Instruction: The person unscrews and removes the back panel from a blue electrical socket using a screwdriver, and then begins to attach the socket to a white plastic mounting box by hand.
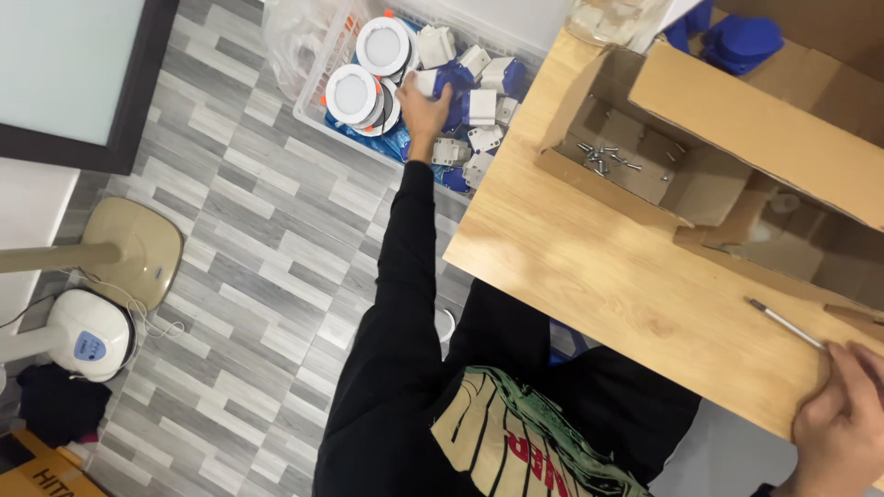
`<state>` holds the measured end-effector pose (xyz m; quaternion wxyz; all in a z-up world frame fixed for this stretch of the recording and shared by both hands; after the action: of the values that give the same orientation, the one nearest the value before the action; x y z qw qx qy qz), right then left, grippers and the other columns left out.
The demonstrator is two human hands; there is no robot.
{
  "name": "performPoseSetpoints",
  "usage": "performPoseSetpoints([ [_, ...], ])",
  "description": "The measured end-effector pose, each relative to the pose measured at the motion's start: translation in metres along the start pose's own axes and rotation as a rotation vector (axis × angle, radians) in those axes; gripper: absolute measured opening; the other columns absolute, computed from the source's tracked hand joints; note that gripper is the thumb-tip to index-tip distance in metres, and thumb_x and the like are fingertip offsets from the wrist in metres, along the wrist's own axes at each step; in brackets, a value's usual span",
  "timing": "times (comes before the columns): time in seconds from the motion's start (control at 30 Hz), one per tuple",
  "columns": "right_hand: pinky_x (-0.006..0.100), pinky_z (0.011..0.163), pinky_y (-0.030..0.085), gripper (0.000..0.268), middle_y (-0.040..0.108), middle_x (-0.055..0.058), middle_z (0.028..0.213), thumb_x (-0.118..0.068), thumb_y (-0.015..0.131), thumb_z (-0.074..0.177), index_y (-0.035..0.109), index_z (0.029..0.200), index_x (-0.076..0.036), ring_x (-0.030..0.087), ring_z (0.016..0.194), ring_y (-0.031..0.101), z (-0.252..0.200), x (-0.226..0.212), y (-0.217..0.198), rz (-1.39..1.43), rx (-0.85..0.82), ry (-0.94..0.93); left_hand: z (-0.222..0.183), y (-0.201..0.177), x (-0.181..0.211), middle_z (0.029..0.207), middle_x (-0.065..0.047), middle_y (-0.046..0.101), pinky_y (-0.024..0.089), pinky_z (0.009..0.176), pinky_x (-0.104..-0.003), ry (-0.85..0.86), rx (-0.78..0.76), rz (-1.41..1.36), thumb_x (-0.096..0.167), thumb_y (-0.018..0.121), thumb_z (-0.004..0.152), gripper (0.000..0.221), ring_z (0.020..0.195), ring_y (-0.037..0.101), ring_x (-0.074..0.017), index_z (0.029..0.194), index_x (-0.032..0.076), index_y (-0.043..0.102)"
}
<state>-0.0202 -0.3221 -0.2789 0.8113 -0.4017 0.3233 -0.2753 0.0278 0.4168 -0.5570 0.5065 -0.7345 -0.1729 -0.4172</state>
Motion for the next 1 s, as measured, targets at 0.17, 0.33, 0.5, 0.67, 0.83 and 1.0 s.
performPoseSetpoints([
  [0.17, 0.058, 0.123, 0.06, 0.011, 0.067, 0.046, 0.15, 0.037, 0.074, 0.138, 0.081, 0.141, 0.029, 0.058, 0.141, 0.07, 0.009, -0.004, -0.005, 0.074, 0.06, -0.014, -0.046, -0.057, 0.017, 0.164, -0.021, 0.05, 0.042, 0.126, -0.043, -0.205, 0.033, -0.409, 0.039, 0.087, 0.077, 0.098, 0.151, 0.054, -0.0316, 0.162, 0.005, 0.051],
  [0.33, 0.06, 0.119, 0.062, 0.012, 0.075, 0.049, 0.148, 0.035, 0.072, 0.133, 0.074, 0.145, 0.036, 0.061, 0.157, 0.067, 0.004, 0.0, -0.009, 0.084, 0.142, 0.005, -0.112, -0.118, 0.026, 0.132, -0.022, 0.072, 0.061, 0.106, -0.055, -0.059, -0.329, -1.401, 0.007, 0.082, 0.087, 0.049, 0.122, 0.069, -0.0333, 0.133, 0.001, 0.066],
  [0.5, 0.056, 0.112, 0.062, 0.016, 0.073, 0.036, 0.153, 0.022, 0.081, 0.121, 0.085, 0.135, 0.017, 0.05, 0.126, 0.074, 0.003, -0.001, -0.013, -0.083, 0.248, -0.042, -0.201, -0.194, 0.078, 0.132, -0.017, 0.066, 0.059, 0.103, -0.044, 0.256, -0.401, -1.355, 0.011, 0.093, 0.079, 0.076, 0.119, 0.066, -0.028, 0.144, 0.007, 0.054],
  [0.67, 0.059, 0.117, 0.056, 0.012, 0.073, 0.035, 0.141, 0.015, 0.077, 0.116, 0.079, 0.128, 0.016, 0.053, 0.131, 0.07, 0.015, -0.056, -0.018, 0.051, 0.306, -0.118, -0.312, -0.208, 0.159, 0.138, -0.009, 0.063, 0.052, 0.114, -0.036, 0.714, -0.453, -1.145, 0.009, 0.103, 0.076, 0.079, 0.134, 0.06, -0.0228, 0.136, 0.013, 0.051],
  [0.83, 0.052, 0.111, 0.053, 0.041, 0.073, 0.023, 0.14, -0.021, 0.073, 0.106, 0.071, 0.142, -0.001, 0.044, 0.131, 0.07, 0.031, -0.132, -0.009, 0.583, 0.106, -0.065, -0.43, -0.138, 0.203, 0.137, 0.0, 0.065, 0.056, 0.104, -0.032, 0.676, -0.545, -0.818, 0.024, 0.115, 0.055, 0.111, 0.122, 0.065, -0.0147, 0.147, 0.017, 0.053],
  [1.0, 0.061, 0.106, 0.054, 0.083, 0.068, 0.031, 0.142, -0.029, 0.09, 0.088, 0.054, 0.158, -0.002, 0.052, 0.126, 0.066, 0.022, -0.15, -0.009, 0.592, 0.019, 0.096, -0.519, -0.109, 0.227, 0.131, -0.001, 0.067, 0.061, 0.101, -0.031, 0.886, -0.522, -0.588, 0.025, 0.103, 0.062, 0.091, 0.117, 0.071, -0.0189, 0.143, 0.015, 0.064],
])
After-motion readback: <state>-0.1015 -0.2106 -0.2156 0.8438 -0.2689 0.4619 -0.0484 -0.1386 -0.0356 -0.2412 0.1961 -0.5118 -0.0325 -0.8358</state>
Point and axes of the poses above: each hand's wrist, its own z-axis towards the middle knuckle, its own y-axis out of the palm, x = y × z, the point moved 3 cm from there along z, towards the middle knuckle
